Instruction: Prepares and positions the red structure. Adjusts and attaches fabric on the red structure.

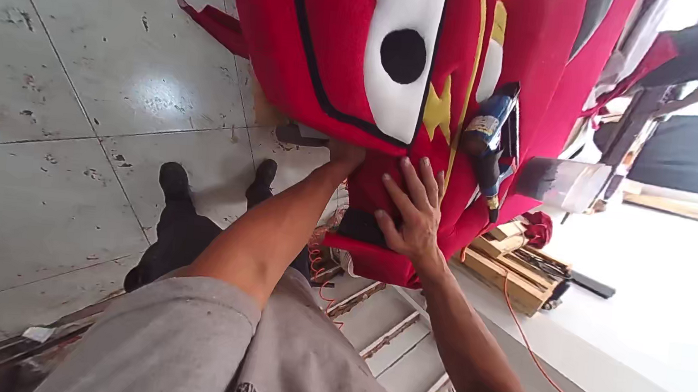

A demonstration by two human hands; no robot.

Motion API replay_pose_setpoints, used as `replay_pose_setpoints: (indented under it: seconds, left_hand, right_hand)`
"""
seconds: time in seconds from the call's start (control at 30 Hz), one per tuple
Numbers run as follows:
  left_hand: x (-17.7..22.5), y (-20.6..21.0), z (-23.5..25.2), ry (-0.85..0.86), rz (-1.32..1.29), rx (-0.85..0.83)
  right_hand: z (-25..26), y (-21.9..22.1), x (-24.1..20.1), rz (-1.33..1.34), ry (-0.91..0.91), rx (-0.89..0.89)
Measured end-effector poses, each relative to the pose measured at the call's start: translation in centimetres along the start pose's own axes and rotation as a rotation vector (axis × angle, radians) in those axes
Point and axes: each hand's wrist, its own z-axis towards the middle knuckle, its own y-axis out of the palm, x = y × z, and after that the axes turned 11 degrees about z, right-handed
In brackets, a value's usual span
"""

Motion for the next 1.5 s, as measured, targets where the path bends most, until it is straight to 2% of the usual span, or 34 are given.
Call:
replay_pose_setpoints:
  seconds: [0.23, 0.4, 0.5, 0.63, 0.8, 1.0, 1.07, 1.17, 1.3, 1.5]
  left_hand:
    - [-1.0, 1.7, 1.7, -0.059, -0.216, 0.293]
    - [-1.4, 3.9, 3.0, -0.065, -0.380, 0.389]
    - [-1.3, 3.3, 2.3, -0.049, -0.486, 0.304]
    - [-1.6, 2.6, 1.6, 0.073, -0.531, 0.209]
    - [-2.1, 2.5, 2.3, 0.143, -0.801, 0.120]
    - [-4.2, 3.2, 2.5, 0.058, -1.162, 0.097]
    - [-5.2, 2.8, 1.9, 0.143, -1.233, 0.061]
    - [-7.4, 1.0, 0.5, 0.359, -1.369, -0.053]
    - [-9.2, 0.2, 0.4, 0.530, -1.317, -0.181]
    - [-9.1, -1.4, 0.1, 0.418, -1.187, -0.389]
  right_hand:
    - [2.3, -0.5, -1.1, -0.115, 0.105, 0.112]
    - [5.2, -1.0, -1.6, -0.076, 0.376, 0.143]
    - [6.4, 0.2, -1.5, -0.192, 0.448, 0.110]
    - [7.0, 1.4, -1.8, -0.292, 0.455, 0.135]
    - [7.5, 2.0, -1.9, -0.339, 0.459, 0.167]
    - [8.0, 2.5, -2.3, -0.370, 0.497, 0.173]
    - [7.9, 2.5, -2.3, -0.359, 0.498, 0.169]
    - [8.0, 2.5, -2.2, -0.357, 0.487, 0.165]
    - [7.8, 2.4, -2.0, -0.335, 0.469, 0.174]
    - [7.8, 2.5, -2.0, -0.314, 0.460, 0.188]
